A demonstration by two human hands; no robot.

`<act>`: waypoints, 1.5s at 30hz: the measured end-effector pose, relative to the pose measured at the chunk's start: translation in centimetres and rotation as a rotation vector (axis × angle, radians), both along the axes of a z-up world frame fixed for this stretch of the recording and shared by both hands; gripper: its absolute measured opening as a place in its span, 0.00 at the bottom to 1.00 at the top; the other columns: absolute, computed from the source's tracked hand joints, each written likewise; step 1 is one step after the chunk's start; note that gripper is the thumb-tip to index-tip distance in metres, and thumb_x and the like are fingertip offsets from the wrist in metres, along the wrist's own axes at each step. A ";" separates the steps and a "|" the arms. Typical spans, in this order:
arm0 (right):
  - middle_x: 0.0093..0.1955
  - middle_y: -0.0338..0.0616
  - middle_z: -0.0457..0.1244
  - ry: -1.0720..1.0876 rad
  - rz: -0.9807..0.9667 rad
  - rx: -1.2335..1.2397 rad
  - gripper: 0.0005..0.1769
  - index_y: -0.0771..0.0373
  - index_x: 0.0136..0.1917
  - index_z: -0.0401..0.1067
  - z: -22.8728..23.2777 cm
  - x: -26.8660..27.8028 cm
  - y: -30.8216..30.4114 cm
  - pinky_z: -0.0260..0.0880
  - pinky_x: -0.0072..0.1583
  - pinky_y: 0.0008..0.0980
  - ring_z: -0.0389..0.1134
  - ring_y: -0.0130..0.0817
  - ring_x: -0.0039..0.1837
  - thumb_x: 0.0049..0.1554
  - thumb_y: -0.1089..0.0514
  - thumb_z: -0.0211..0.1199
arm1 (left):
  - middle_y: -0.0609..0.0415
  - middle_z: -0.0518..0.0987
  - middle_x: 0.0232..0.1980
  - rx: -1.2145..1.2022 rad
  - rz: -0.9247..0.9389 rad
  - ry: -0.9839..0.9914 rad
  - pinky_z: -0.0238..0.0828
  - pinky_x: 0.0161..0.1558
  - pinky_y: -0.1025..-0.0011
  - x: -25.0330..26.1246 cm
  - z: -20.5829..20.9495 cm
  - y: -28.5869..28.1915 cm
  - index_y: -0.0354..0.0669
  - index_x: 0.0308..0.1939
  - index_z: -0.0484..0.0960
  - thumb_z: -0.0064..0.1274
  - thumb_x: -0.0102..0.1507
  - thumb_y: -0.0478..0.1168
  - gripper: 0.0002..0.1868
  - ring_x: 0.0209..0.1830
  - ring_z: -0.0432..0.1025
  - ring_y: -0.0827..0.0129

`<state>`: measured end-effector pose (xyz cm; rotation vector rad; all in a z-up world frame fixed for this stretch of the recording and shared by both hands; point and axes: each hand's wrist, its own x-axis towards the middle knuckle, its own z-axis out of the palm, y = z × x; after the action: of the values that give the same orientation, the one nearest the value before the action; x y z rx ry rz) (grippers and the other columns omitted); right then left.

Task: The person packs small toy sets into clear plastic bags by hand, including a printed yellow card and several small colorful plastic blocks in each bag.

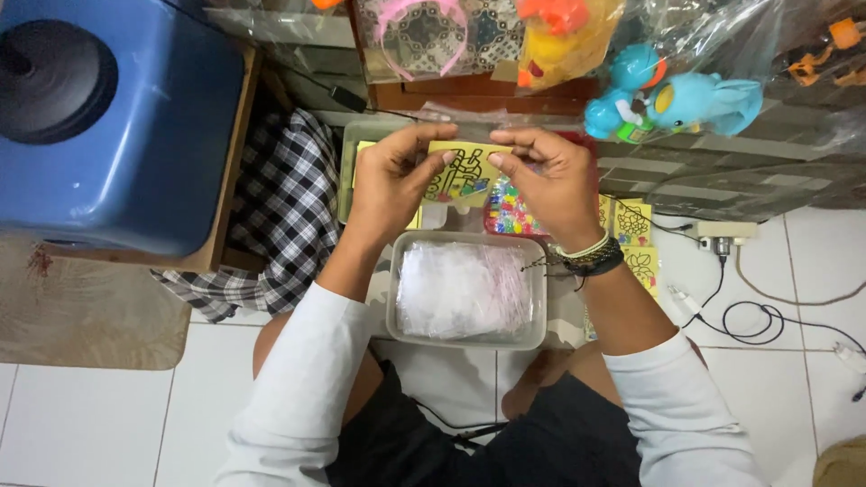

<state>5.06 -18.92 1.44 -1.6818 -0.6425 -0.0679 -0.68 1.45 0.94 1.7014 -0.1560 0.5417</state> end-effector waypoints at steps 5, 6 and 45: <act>0.42 0.44 0.72 -0.025 -0.038 -0.075 0.10 0.63 0.55 0.80 0.8 -0.4 0.1 0.70 0.53 0.27 0.67 0.20 0.47 0.58 0.66 0.71 | 0.52 0.80 0.23 0.228 0.093 -0.003 0.66 0.29 0.70 0.5 -0.8 1.1 0.50 0.49 0.89 0.67 0.61 0.36 0.12 0.19 0.66 0.71; 0.41 0.45 0.72 -0.040 -0.052 -0.098 0.09 0.63 0.54 0.81 0.7 -0.3 0.1 0.70 0.52 0.28 0.67 0.21 0.47 0.58 0.66 0.71 | 0.53 0.81 0.23 0.244 0.102 -0.002 0.67 0.29 0.71 0.5 -0.7 1.1 0.50 0.47 0.89 0.67 0.60 0.35 0.11 0.19 0.67 0.73; 0.52 0.44 0.67 0.369 0.124 0.152 0.15 0.69 0.61 0.67 -0.1 -0.3 -3.4 0.69 0.51 0.17 0.67 0.22 0.49 0.61 0.73 0.60 | 0.58 0.79 0.29 -0.027 -0.080 0.217 0.63 0.25 0.84 -0.1 0.4 -0.8 0.33 0.40 0.82 0.62 0.64 0.29 0.04 0.23 0.65 0.83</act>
<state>4.77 -22.32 1.33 -1.4550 -0.4488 0.2710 -0.73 0.66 1.29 1.7071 -0.0600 0.2961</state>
